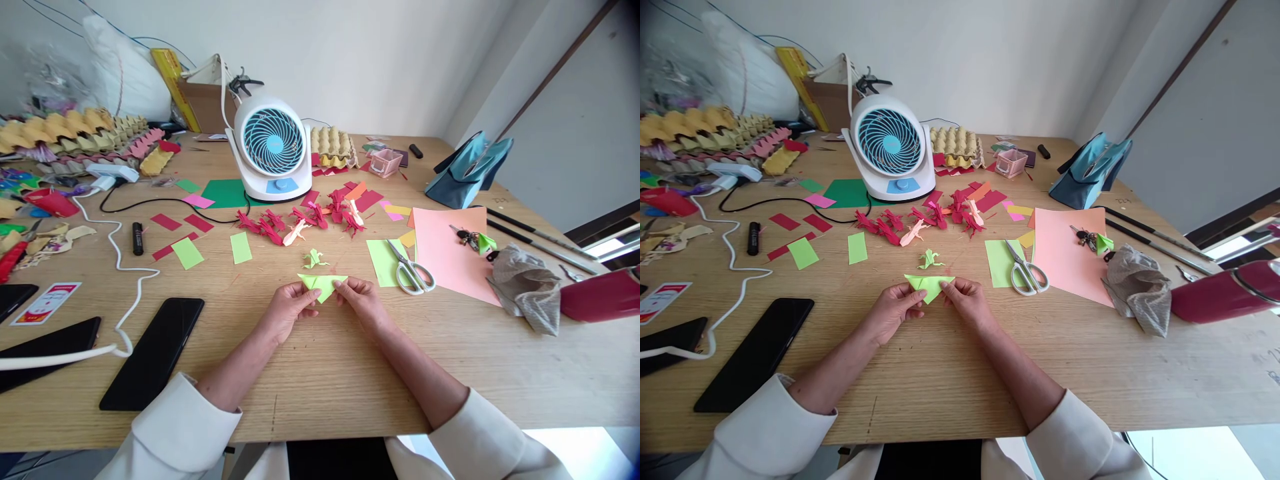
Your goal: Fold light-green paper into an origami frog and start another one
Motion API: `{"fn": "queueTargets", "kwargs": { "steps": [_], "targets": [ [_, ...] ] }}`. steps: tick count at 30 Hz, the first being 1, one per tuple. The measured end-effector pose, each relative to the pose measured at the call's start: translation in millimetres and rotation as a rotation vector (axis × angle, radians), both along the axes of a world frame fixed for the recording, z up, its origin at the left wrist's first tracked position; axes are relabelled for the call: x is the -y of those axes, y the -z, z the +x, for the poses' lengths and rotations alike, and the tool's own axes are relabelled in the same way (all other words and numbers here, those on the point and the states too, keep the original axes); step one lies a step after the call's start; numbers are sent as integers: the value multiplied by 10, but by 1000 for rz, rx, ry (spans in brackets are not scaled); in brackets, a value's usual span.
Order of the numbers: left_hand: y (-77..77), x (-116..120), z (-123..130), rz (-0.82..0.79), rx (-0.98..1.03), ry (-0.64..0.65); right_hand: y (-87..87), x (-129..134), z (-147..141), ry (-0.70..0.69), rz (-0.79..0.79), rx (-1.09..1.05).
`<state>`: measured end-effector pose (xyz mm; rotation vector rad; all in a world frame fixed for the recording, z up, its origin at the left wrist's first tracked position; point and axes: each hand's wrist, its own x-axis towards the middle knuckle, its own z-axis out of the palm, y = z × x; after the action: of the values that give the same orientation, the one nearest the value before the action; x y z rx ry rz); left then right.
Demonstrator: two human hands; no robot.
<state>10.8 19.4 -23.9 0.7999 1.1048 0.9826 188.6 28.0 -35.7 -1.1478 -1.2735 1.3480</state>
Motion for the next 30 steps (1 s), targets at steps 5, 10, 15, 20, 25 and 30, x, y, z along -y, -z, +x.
{"fn": "queueTargets", "kwargs": {
  "steps": [5,10,15,20,25,30],
  "targets": [
    [-26,5,14,-9,-5,-7,-3,4,8,1,0,12],
    [-55,9,32,-23,-5,-20,-18,6,15,-8,-5,16],
    [-54,22,46,-31,-1,-33,-15,12,18,-4,-17,11],
    [-41,26,49,-37,10,-43,-12,21,18,-4,-24,4],
    [-46,23,53,-39,17,-59,-6,15,13,-3,-8,21],
    [-55,20,59,-43,16,-70,-16,19,11,-6,-17,5]
  ]
}}
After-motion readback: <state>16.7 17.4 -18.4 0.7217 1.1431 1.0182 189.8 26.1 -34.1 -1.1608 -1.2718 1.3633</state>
